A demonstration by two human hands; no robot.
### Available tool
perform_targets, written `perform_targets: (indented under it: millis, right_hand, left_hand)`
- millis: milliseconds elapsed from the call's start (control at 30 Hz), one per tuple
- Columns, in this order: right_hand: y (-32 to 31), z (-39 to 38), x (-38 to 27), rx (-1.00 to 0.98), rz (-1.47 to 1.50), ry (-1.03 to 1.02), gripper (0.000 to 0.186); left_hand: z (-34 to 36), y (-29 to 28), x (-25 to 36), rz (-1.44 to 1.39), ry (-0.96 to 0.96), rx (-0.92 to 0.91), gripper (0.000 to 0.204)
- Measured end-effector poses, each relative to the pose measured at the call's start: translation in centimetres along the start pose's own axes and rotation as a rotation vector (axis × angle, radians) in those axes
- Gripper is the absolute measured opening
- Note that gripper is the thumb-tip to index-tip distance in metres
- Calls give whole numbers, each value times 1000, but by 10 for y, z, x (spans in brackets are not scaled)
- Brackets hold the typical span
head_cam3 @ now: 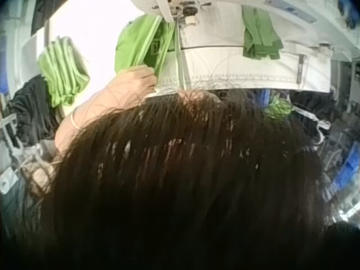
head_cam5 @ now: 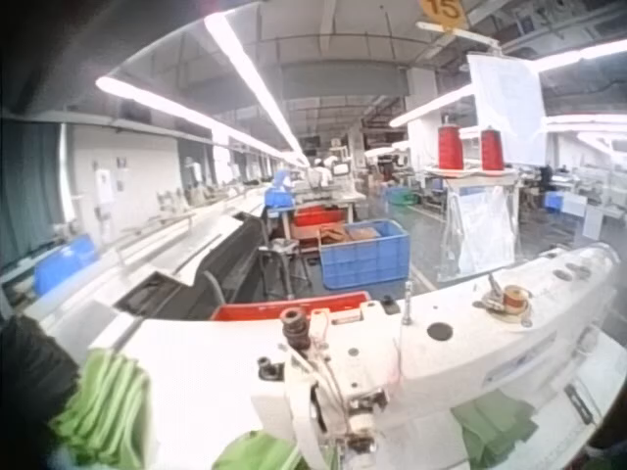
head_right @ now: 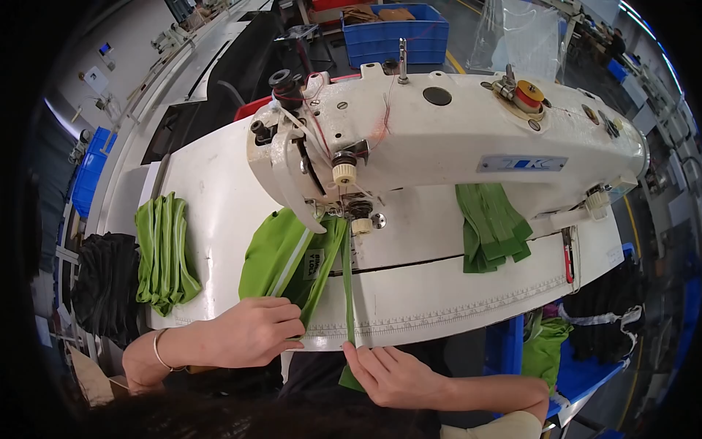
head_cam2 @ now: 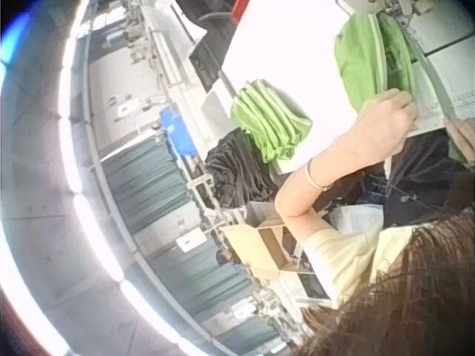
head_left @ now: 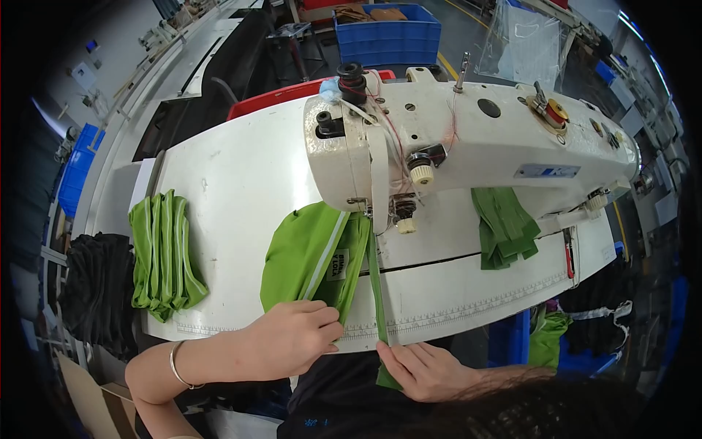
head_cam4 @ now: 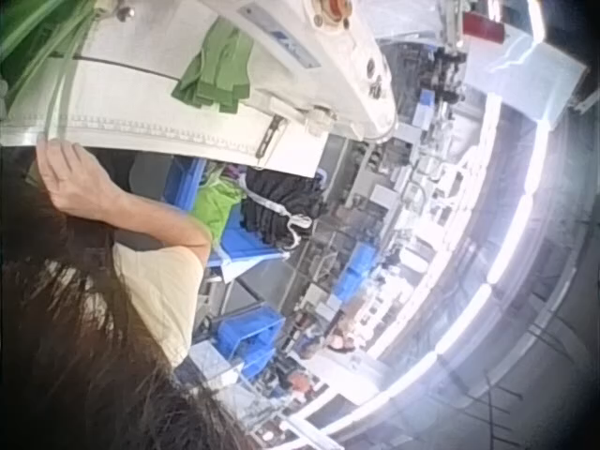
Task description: Sewing pieces of green fabric using an industrial sewing machine.
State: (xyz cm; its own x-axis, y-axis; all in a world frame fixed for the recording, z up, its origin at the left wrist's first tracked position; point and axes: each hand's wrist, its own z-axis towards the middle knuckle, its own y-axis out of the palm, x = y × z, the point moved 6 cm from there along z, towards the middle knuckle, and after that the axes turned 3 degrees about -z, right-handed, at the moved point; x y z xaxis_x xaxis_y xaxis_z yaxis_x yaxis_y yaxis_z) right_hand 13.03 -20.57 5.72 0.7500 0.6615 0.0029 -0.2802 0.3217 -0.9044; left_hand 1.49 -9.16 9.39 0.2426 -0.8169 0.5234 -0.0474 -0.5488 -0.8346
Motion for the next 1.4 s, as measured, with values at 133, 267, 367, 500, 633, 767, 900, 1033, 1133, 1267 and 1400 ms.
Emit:
perform_targets:
  millis: [133,267,367,500,633,767,900,1033,1133,1267,1400]
  right_hand:
    - [-1,1,0,4,31,-21,43]
    - [24,-6,-7,-67,37,-31,40]
    - [13,-4,-4,-17,203,-14,45]
    - [-29,-48,52,338,-157,229,28]
    - [-56,-146,170,212,-593,1132,19]
    - [-43,-222,216,-21,-697,1261,22]
    - [-60,-225,194,106,-619,1285,13]
    - [-47,-155,122,685,445,1333,19]
    - [-15,-70,74,110,743,1086,22]
    - [11,7,41,-1,822,671,28]
    - [23,25,45,15,755,633,26]
  left_hand:
    - [-8,6,-14,-367,-193,-7,19]
    - [-2,9,-27,-487,-230,-128,18]
    - [-7,2,-28,-411,-228,-53,13]
    - [-16,-1,-32,-510,-315,-122,11]
    - [-18,-2,-35,-520,-84,0,11]
    - [-19,4,-32,-568,-207,-62,14]
    - [-18,5,-37,-573,-225,12,20]
    - [-15,1,-27,-566,-281,-2,20]
    - [-15,4,-32,-548,-292,-10,21]
    - [-21,7,-34,-525,-229,36,21]
    - [-16,5,-31,-518,-191,31,21]
